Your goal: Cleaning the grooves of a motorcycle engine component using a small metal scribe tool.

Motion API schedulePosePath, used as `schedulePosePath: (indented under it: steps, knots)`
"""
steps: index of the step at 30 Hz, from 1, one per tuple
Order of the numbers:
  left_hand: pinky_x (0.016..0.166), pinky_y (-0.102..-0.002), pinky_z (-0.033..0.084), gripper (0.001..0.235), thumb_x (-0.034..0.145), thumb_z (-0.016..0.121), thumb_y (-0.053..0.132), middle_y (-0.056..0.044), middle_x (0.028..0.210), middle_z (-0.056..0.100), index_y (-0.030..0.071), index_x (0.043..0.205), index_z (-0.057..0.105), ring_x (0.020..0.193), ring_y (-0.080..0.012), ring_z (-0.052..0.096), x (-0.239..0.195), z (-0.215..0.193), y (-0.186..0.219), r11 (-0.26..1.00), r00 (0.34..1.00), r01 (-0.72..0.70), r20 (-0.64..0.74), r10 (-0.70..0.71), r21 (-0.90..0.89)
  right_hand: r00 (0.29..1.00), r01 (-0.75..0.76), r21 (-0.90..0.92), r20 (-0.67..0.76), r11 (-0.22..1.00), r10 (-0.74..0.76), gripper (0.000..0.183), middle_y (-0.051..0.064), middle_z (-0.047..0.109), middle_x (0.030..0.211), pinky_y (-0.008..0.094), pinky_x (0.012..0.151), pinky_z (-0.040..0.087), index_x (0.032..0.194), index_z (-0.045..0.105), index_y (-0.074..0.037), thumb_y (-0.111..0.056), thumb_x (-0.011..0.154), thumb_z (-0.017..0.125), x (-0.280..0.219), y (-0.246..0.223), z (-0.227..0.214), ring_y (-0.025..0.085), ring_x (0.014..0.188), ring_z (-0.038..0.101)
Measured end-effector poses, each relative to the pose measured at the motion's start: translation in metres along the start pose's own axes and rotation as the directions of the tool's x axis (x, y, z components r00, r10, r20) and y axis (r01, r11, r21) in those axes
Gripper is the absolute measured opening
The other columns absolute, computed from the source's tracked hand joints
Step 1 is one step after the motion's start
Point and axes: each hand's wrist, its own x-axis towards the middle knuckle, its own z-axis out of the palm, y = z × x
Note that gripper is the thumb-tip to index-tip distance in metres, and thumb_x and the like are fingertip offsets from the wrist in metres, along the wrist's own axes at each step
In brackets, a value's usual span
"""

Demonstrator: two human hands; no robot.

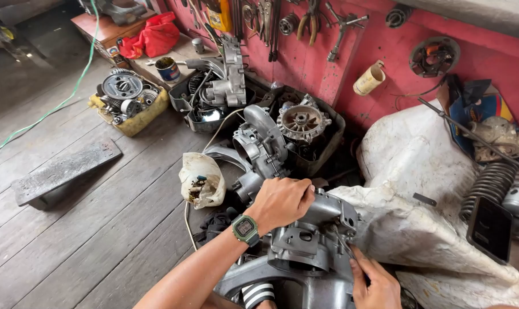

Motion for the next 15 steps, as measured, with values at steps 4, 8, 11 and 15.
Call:
schedulePosePath:
  steps: [4, 8, 11, 15]
  knots:
    - [0.036, -0.041, 0.037, 0.041, 0.106, 0.043, 0.024, -0.002, 0.054, 0.058, 0.009, 0.069, 0.053, 0.042, -0.0302, 0.053, -0.002, 0.004, -0.001, 1.0, 1.0, 0.0, -0.014, 0.0, 0.014, 0.971, -0.137, 0.027, 0.2, 0.99, 0.129, 0.039, 0.0, 0.082, 0.115, 0.027, 0.087, 0.058, 0.129, 0.075, -0.03, -0.034, 0.091, 0.065, -0.003, 0.004, 0.011, 0.015, 0.098, 0.08]
    - [0.037, -0.042, 0.038, 0.04, 0.104, 0.044, 0.024, -0.002, 0.055, 0.06, 0.009, 0.07, 0.056, 0.043, -0.0309, 0.055, -0.002, 0.003, -0.002, 1.0, 0.999, -0.01, -0.034, 0.011, 0.025, 0.993, -0.067, -0.005, 0.096, 0.998, 0.067, 0.042, 0.012, 0.073, 0.13, 0.036, 0.074, 0.071, 0.131, 0.069, -0.027, -0.035, 0.09, 0.066, -0.003, 0.006, 0.013, 0.025, 0.078, 0.083]
    - [0.037, -0.043, 0.038, 0.04, 0.104, 0.043, 0.024, -0.003, 0.056, 0.061, 0.009, 0.07, 0.056, 0.045, -0.0325, 0.056, -0.002, 0.004, -0.001, 1.0, 1.0, -0.008, -0.026, 0.008, 0.024, 0.983, -0.09, -0.018, 0.158, 0.996, 0.092, 0.043, 0.008, 0.078, 0.119, 0.033, 0.07, 0.07, 0.133, 0.068, -0.027, -0.033, 0.091, 0.066, -0.002, 0.009, 0.016, 0.02, 0.069, 0.079]
    - [0.037, -0.042, 0.039, 0.04, 0.104, 0.043, 0.025, -0.003, 0.055, 0.06, 0.009, 0.07, 0.056, 0.044, -0.0316, 0.056, -0.002, 0.004, -0.001, 1.0, 1.0, -0.014, -0.028, 0.014, 0.02, 0.998, -0.06, 0.069, -0.019, 0.996, 0.062, 0.033, 0.001, 0.081, 0.115, 0.026, 0.082, 0.059, 0.122, 0.078, -0.024, -0.034, 0.094, 0.064, -0.004, -0.011, 0.003, 0.014, 0.1, 0.077]
